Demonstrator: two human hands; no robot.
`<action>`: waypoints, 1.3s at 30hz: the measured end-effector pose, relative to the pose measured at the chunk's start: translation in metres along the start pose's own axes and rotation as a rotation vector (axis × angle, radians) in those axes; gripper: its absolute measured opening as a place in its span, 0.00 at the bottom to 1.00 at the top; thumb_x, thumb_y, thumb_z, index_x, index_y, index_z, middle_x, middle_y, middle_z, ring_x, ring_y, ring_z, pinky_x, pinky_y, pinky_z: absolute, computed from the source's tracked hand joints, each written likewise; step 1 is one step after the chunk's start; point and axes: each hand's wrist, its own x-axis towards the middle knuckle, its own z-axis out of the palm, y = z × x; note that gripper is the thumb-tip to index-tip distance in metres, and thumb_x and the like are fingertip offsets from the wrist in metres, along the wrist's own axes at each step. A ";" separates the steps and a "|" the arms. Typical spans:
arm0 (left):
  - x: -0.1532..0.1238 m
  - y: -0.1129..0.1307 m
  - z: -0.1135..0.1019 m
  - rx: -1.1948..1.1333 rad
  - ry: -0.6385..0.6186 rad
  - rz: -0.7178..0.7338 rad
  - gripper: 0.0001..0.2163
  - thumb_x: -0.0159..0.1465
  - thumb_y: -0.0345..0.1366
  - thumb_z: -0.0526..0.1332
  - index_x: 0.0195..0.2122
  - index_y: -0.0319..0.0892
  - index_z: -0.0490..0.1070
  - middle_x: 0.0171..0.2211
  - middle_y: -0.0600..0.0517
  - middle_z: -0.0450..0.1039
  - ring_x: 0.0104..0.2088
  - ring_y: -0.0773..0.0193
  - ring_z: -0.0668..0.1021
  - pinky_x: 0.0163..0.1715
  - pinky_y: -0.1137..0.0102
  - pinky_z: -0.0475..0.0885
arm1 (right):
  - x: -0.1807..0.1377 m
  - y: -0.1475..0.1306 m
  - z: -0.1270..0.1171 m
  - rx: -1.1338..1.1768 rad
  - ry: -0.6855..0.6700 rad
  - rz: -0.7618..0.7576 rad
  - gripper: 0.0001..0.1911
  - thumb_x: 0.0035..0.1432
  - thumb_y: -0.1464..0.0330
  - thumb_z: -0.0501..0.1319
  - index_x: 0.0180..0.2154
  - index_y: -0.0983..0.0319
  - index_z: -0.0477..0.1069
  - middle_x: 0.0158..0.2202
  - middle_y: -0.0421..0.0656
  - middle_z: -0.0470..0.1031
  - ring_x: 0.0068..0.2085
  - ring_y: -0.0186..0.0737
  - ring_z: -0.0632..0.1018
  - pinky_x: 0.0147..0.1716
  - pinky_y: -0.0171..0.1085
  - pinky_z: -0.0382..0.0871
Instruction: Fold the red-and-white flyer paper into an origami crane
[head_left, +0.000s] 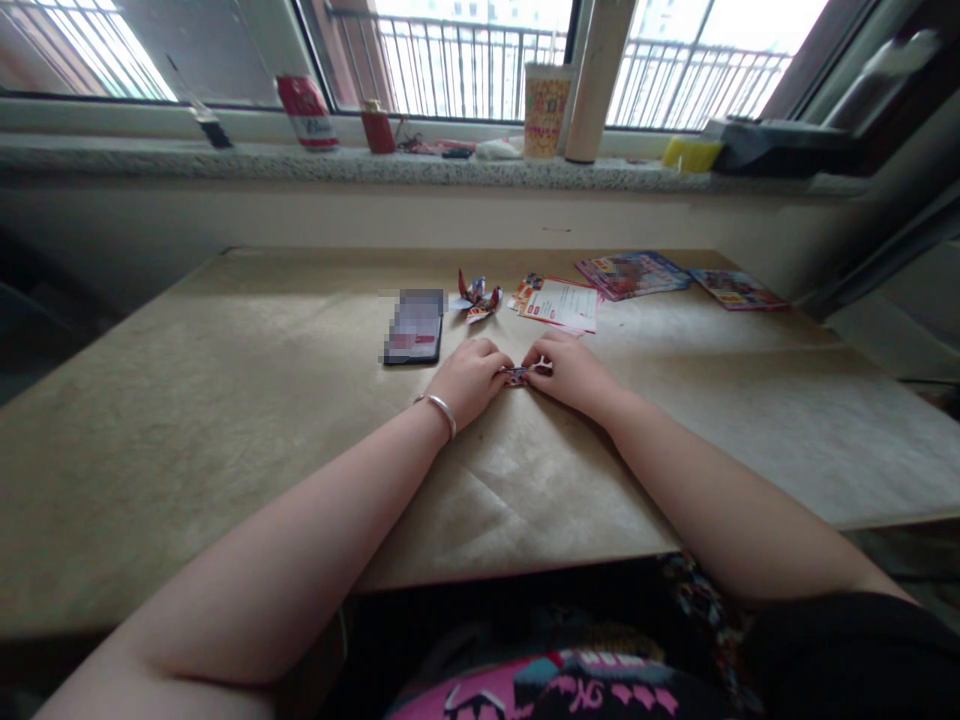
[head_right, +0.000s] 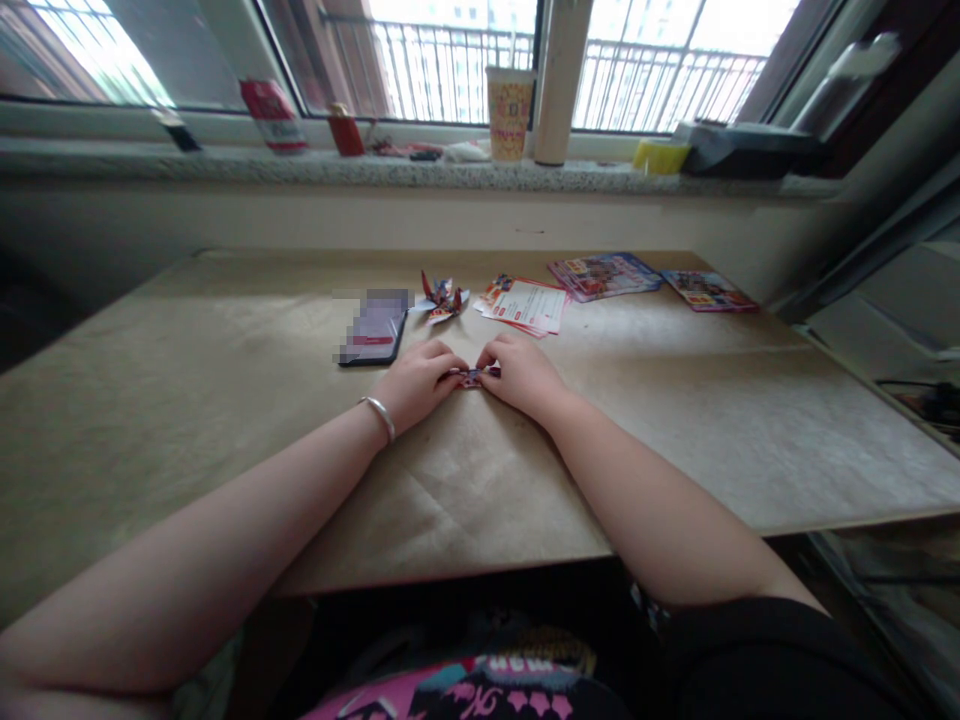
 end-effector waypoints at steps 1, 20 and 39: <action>0.000 0.001 -0.001 0.007 0.003 0.009 0.08 0.65 0.34 0.59 0.38 0.40 0.78 0.38 0.46 0.73 0.42 0.58 0.74 0.47 0.64 0.70 | -0.001 -0.002 -0.001 -0.021 -0.008 -0.011 0.05 0.54 0.67 0.63 0.32 0.62 0.75 0.34 0.44 0.73 0.37 0.39 0.72 0.38 0.36 0.64; -0.002 0.001 -0.009 0.075 -0.088 0.020 0.08 0.65 0.35 0.58 0.34 0.40 0.76 0.35 0.48 0.75 0.39 0.59 0.76 0.42 0.67 0.70 | -0.005 -0.011 -0.004 -0.138 -0.085 -0.083 0.06 0.57 0.66 0.61 0.35 0.61 0.73 0.34 0.43 0.76 0.37 0.39 0.74 0.36 0.35 0.61; 0.001 0.007 -0.011 0.138 -0.134 0.071 0.11 0.67 0.34 0.55 0.33 0.38 0.75 0.34 0.46 0.74 0.39 0.58 0.75 0.40 0.66 0.70 | -0.002 -0.017 -0.005 -0.261 -0.135 -0.092 0.10 0.62 0.65 0.56 0.36 0.61 0.75 0.37 0.46 0.78 0.39 0.42 0.76 0.37 0.37 0.62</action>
